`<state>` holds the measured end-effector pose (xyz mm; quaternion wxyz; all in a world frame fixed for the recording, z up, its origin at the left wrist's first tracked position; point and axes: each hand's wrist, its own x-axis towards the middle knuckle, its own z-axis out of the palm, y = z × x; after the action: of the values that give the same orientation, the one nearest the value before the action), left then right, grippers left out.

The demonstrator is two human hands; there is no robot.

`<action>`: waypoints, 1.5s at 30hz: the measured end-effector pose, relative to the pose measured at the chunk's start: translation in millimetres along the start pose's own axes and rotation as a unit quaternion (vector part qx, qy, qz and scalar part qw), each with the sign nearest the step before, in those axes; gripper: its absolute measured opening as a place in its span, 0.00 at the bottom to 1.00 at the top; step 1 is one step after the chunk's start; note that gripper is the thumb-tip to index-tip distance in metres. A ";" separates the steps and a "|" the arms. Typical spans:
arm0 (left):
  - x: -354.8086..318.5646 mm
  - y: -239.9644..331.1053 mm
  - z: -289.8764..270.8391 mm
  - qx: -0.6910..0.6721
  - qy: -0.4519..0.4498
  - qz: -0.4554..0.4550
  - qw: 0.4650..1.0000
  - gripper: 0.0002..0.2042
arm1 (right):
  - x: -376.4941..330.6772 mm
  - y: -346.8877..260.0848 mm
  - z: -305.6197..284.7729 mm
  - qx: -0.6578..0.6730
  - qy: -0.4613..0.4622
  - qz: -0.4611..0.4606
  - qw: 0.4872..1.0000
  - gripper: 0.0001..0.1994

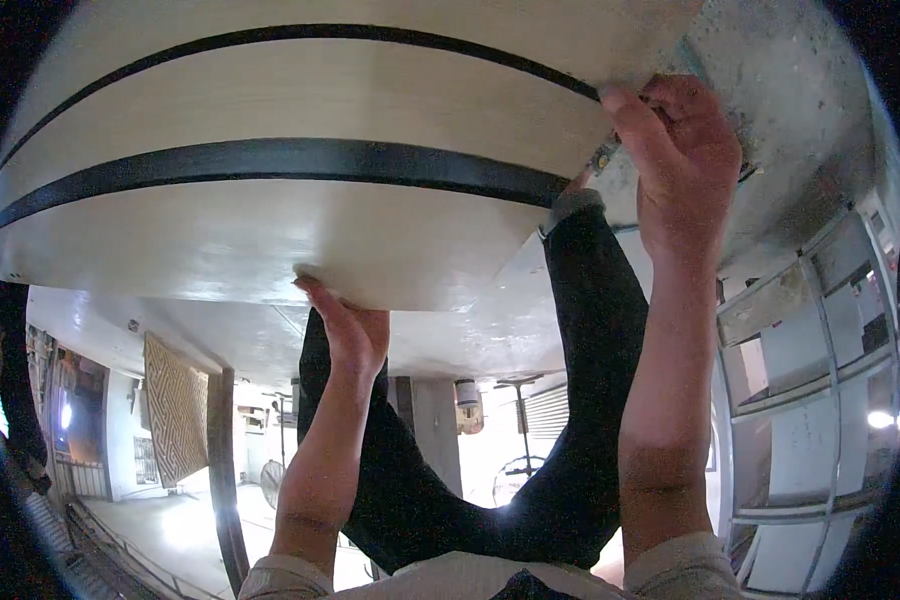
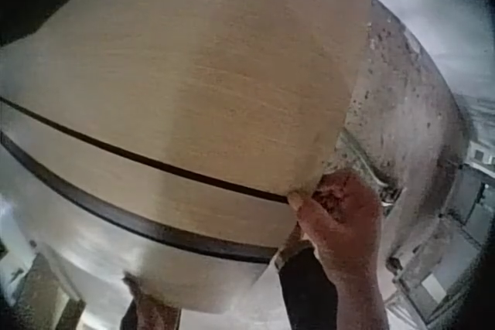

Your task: Applying decorative black tape to a wooden furniture panel.

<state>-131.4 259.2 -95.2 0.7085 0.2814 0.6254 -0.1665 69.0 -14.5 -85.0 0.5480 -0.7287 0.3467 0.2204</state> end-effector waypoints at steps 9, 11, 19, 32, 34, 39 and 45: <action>-3.9 1.8 4.0 0.002 0.036 0.000 0.999 0.43 | -0.6 -9.5 3.1 -0.070 0.003 0.009 0.998 0.13; -3.0 3.7 2.0 -0.001 0.029 -0.002 1.000 0.43 | -0.1 -5.1 4.7 -0.040 0.021 -0.013 0.999 0.12; -0.3 2.1 -2.3 -0.019 0.023 -0.006 1.000 0.43 | 0.4 -12.0 -1.2 -0.081 -0.005 -0.005 0.997 0.14; -0.2 1.7 -0.7 0.000 0.029 0.001 1.000 0.43 | -0.4 -18.1 10.5 -0.139 0.022 0.002 0.990 0.17; -0.5 1.5 0.1 0.005 0.028 0.004 1.000 0.43 | 2.3 -12.4 7.9 -0.110 0.014 -0.011 0.994 0.17; 0.0 3.5 -0.6 0.008 0.038 -0.011 0.999 0.44 | 2.7 -12.5 12.6 -0.182 0.051 -0.082 0.979 0.18; -2.2 5.9 1.2 0.026 0.034 -0.005 0.999 0.46 | -0.3 -19.3 14.6 -0.114 0.026 0.006 0.993 0.15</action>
<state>-127.4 262.9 -91.8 0.6785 0.3021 0.6457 -0.1771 84.1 2.5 -76.7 0.4504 -0.7898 0.3382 0.2428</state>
